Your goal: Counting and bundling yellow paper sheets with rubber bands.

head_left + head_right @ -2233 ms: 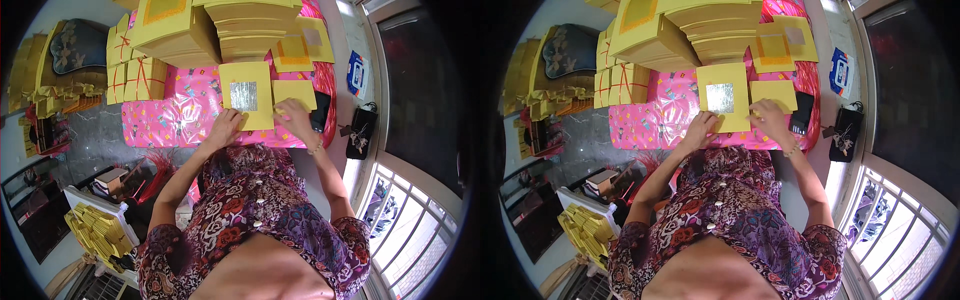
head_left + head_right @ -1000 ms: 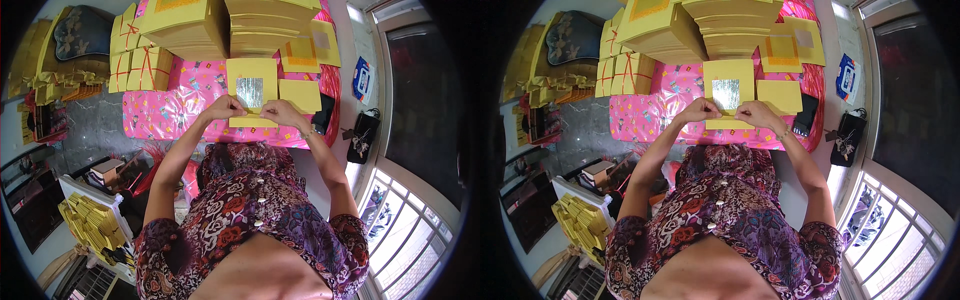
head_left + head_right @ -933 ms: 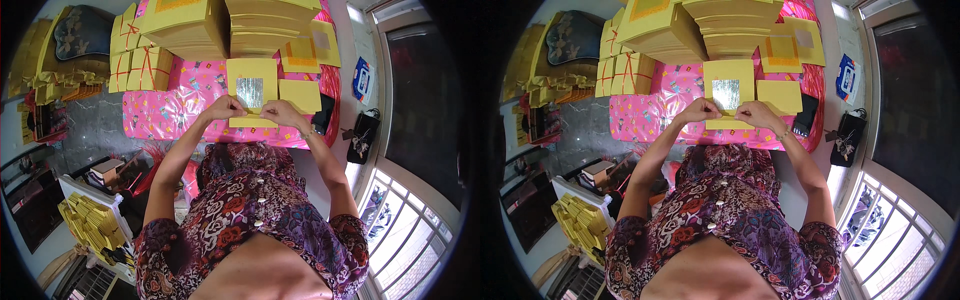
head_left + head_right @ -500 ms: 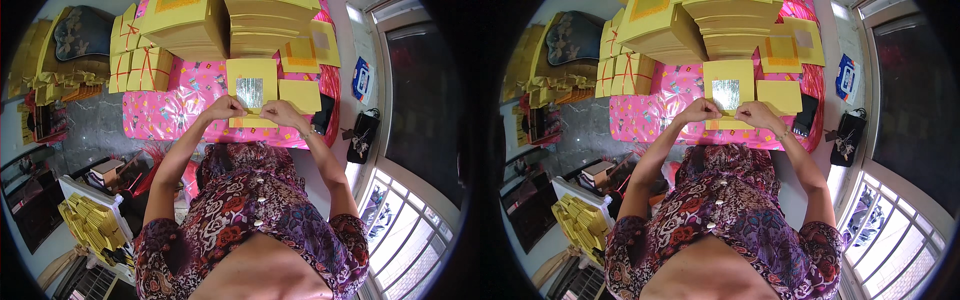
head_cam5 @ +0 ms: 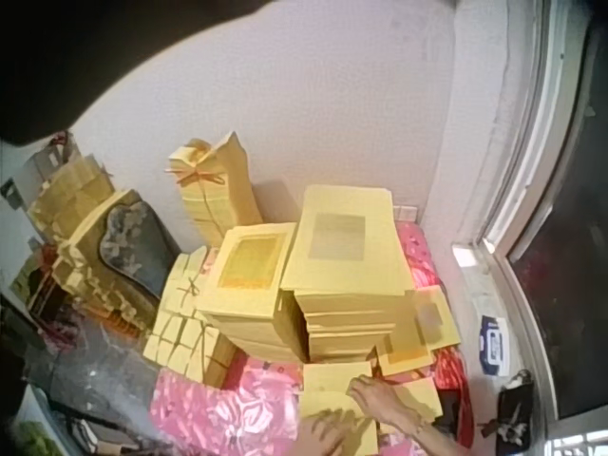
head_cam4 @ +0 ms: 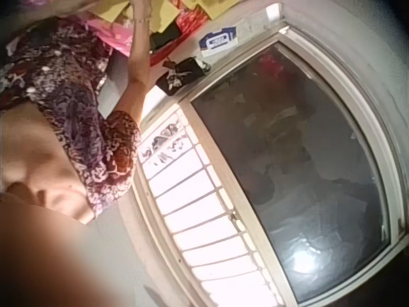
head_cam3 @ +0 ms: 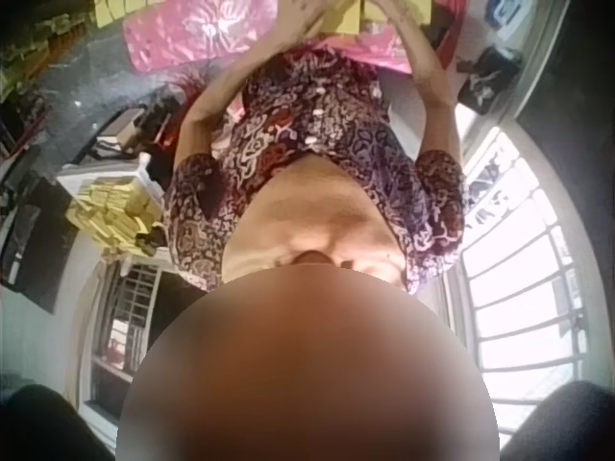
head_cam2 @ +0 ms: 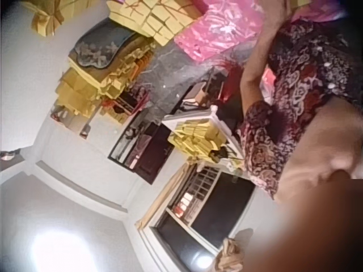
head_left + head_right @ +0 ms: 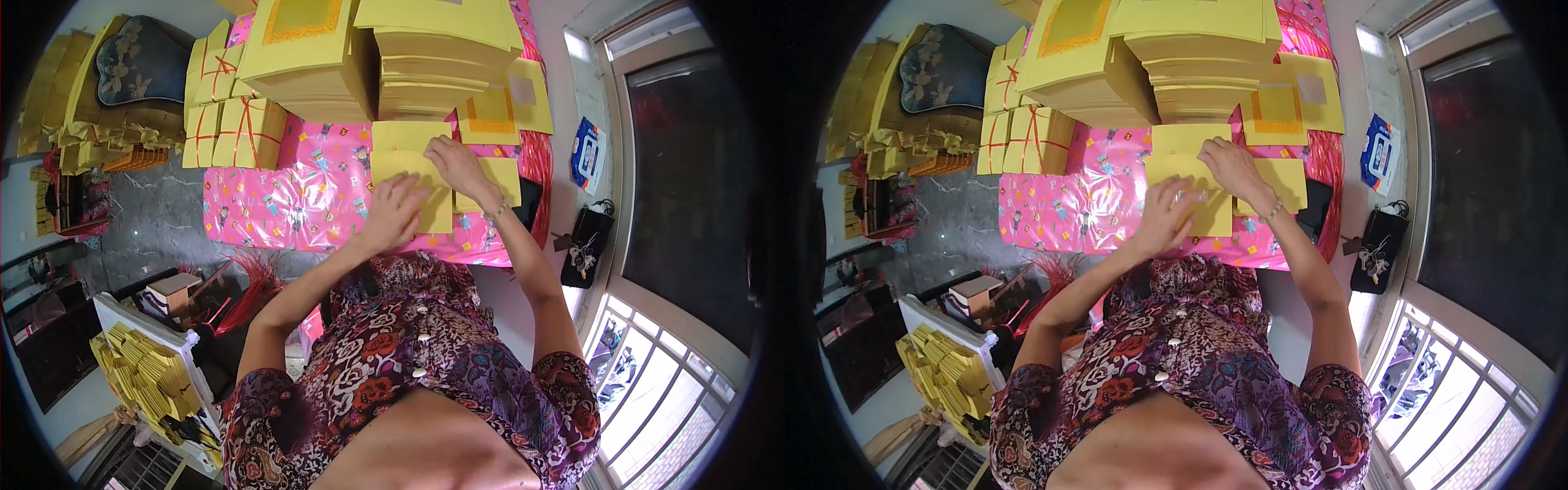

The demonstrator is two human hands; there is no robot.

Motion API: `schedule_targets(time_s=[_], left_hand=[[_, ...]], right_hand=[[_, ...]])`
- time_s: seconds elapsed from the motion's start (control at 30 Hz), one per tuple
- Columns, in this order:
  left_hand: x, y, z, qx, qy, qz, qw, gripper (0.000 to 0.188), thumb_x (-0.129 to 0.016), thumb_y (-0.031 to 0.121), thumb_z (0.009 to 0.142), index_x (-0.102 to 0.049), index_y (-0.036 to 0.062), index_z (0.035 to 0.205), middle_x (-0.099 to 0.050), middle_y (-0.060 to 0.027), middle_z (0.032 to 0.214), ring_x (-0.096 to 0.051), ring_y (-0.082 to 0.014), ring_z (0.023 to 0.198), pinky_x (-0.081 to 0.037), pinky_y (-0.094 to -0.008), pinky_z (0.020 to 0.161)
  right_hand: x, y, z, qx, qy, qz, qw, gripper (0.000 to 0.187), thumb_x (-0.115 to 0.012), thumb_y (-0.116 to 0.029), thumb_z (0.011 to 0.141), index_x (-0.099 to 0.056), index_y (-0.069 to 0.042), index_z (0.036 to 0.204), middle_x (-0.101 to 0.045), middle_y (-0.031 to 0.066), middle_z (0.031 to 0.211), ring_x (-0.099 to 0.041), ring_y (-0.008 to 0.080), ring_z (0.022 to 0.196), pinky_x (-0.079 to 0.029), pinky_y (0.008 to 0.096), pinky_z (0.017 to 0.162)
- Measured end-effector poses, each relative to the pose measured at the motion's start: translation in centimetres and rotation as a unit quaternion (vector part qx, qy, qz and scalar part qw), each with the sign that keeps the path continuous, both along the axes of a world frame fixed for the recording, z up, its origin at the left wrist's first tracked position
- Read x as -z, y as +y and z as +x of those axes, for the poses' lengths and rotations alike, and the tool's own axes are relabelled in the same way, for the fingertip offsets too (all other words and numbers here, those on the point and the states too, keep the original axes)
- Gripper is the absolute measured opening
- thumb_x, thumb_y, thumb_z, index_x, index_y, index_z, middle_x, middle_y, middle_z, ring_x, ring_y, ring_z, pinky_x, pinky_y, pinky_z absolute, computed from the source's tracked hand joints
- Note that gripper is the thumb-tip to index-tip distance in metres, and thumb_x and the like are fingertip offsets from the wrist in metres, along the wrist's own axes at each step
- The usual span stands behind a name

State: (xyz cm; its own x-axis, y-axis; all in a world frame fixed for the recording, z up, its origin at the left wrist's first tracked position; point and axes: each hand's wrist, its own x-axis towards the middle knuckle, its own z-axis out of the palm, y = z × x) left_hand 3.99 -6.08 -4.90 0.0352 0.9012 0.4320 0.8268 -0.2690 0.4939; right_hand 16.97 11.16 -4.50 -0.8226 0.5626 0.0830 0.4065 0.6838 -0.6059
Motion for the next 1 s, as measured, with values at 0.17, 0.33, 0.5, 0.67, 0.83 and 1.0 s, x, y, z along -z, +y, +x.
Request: schedule_targets(time_s=[0.17, 0.33, 0.5, 0.67, 0.83, 1.0], left_hand=[[1.6, 1.4, 1.2, 0.011, 0.058, -0.117, 0.991, 0.073, -0.061, 0.032, 0.084, -0.030, 0.0080, 0.146, -0.029, -0.0192, 0.149, -0.027, -0.0393, 0.136, -0.022, -0.0525, 0.111], [2.8, 3.0, 0.6, 0.005, 0.075, -0.139, 0.987, 0.074, -0.057, 0.038, 0.087, -0.026, 0.0081, 0.147, -0.023, -0.0192, 0.152, -0.020, -0.0393, 0.140, -0.018, -0.0526, 0.113], [3.2, 3.3, 0.3, 0.013, 0.066, -0.159, 0.985, 0.075, -0.057, 0.039, 0.087, -0.026, 0.0076, 0.148, -0.022, -0.0188, 0.153, -0.019, -0.0385, 0.141, -0.017, -0.0524, 0.114], [3.4, 3.2, 0.5, 0.018, 0.066, -0.166, 0.984, 0.075, -0.057, 0.041, 0.087, -0.027, 0.0076, 0.147, -0.022, -0.0194, 0.153, -0.020, -0.0393, 0.140, -0.017, -0.0536, 0.113], [3.3, 3.3, 0.6, 0.015, 0.063, -0.168, 0.984, 0.075, -0.057, 0.040, 0.087, -0.026, 0.0072, 0.148, -0.023, -0.0197, 0.152, -0.020, -0.0399, 0.140, -0.017, -0.0535, 0.113], [3.2, 3.4, 0.4, 0.023, 0.056, -0.167, 0.984, 0.075, -0.056, 0.040, 0.088, -0.026, 0.0067, 0.148, -0.023, -0.0199, 0.152, -0.020, -0.0403, 0.140, -0.016, -0.0533, 0.114]], right_hand=[[1.0, 3.2, -2.4, 0.025, -0.023, 0.045, 0.998, 0.021, -0.052, -0.024, 0.094, -0.059, -0.004, 0.093, -0.059, 0.0127, 0.091, -0.057, 0.0344, 0.090, -0.046, 0.0437, 0.081], [2.0, 3.8, -3.5, 0.069, -0.068, 0.149, 0.984, 0.019, -0.056, -0.025, 0.090, -0.062, -0.007, 0.094, -0.061, 0.0095, 0.096, -0.056, 0.0295, 0.100, -0.045, 0.0424, 0.085], [2.7, 3.5, -4.5, 0.048, -0.030, 0.166, 0.984, 0.019, -0.060, -0.021, 0.086, -0.065, -0.009, 0.100, -0.061, 0.0074, 0.102, -0.055, 0.0262, 0.104, -0.044, 0.0416, 0.088], [2.6, 3.4, -5.0, 0.009, -0.068, 0.092, 0.993, 0.028, -0.056, -0.019, 0.088, -0.064, -0.010, 0.113, -0.061, 0.0088, 0.105, -0.054, 0.0278, 0.107, -0.042, 0.0410, 0.093], [2.3, 3.2, -5.4, 0.010, -0.073, 0.095, 0.993, 0.028, -0.056, -0.017, 0.088, -0.064, -0.011, 0.114, -0.060, 0.0085, 0.107, -0.054, 0.0272, 0.107, -0.043, 0.0407, 0.094], [2.2, 3.2, -5.6, 0.011, -0.085, 0.082, 0.993, 0.027, -0.056, -0.017, 0.088, -0.064, -0.010, 0.113, -0.060, 0.0084, 0.106, -0.054, 0.0278, 0.108, -0.043, 0.0416, 0.094]])
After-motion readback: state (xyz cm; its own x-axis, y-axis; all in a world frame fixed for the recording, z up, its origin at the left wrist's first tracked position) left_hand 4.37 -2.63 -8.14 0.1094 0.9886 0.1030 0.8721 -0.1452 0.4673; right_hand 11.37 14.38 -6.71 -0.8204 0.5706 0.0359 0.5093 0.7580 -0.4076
